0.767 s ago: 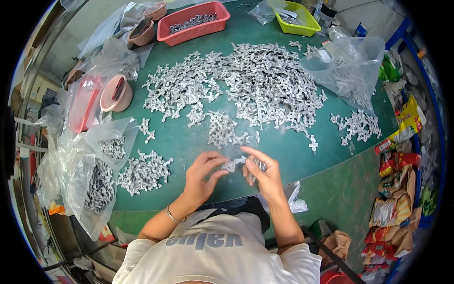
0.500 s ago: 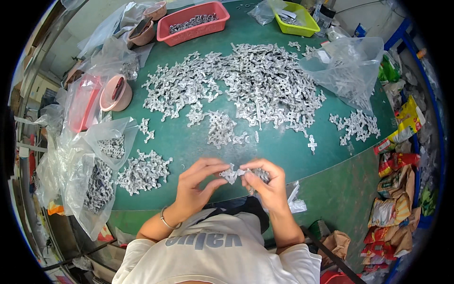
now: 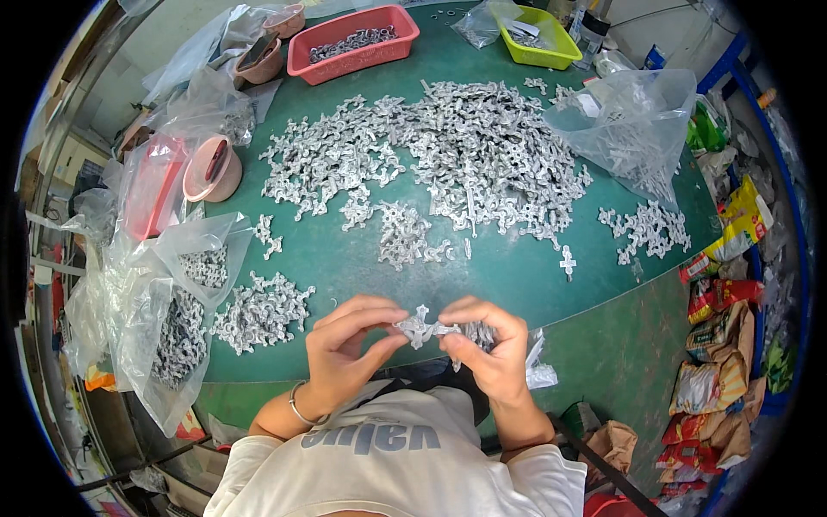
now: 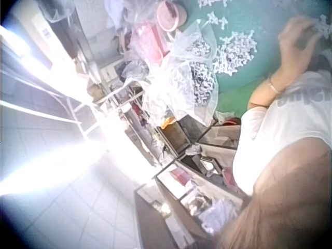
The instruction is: The person sorts through a pile of small cross-shaped metal components on a workbench, picking them up one by one, turning them over, and placing some into a plastic bag.
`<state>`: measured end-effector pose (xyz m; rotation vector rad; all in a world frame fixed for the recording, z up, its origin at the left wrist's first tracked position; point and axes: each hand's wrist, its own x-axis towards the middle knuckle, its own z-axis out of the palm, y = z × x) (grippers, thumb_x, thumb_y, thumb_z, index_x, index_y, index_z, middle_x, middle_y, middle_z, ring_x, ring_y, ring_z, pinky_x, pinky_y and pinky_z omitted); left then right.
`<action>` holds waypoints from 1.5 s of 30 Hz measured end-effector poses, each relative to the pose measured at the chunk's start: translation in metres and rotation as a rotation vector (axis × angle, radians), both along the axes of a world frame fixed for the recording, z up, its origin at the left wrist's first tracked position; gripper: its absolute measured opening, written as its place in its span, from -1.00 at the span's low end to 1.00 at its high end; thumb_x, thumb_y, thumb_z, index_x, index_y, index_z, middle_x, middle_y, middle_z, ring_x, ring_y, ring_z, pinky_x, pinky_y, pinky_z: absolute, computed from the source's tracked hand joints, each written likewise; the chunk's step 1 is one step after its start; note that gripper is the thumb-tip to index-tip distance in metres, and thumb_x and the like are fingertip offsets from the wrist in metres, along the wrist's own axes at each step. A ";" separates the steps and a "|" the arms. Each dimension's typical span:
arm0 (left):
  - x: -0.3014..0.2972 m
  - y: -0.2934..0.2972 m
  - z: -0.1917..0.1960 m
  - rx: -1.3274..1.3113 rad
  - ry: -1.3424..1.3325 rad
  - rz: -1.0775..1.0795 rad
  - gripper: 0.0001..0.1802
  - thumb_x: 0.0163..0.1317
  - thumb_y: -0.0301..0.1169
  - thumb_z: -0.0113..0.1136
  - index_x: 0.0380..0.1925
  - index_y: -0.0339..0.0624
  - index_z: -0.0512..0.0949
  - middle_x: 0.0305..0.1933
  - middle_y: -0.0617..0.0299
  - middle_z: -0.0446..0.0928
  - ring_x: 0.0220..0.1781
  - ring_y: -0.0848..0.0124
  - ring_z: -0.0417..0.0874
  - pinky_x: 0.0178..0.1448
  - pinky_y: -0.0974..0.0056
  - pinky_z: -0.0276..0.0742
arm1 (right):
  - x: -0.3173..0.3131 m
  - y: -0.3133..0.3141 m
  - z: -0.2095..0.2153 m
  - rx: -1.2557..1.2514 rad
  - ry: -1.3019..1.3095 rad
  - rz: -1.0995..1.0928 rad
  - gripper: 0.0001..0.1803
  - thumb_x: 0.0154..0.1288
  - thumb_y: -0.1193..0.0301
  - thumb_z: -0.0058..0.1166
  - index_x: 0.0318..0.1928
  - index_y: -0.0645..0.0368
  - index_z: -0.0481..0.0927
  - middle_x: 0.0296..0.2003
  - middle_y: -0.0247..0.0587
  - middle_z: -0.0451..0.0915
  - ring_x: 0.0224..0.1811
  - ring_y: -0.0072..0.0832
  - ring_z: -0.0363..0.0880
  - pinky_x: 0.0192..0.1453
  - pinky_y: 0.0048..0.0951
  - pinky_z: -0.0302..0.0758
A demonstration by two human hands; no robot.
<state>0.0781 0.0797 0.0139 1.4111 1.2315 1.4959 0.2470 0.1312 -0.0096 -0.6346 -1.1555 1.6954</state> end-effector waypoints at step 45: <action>0.009 0.013 -0.006 -0.081 -0.087 -0.020 -0.76 0.03 -0.72 0.14 -0.23 -0.44 0.52 -0.21 0.05 0.50 -0.19 0.39 0.55 -0.07 0.37 0.51 | 0.006 -0.001 0.015 -0.064 -0.087 -0.097 -0.83 0.15 0.59 0.05 -0.21 0.35 0.53 -0.45 -0.18 0.58 -0.51 -0.68 0.47 -0.48 -0.71 0.36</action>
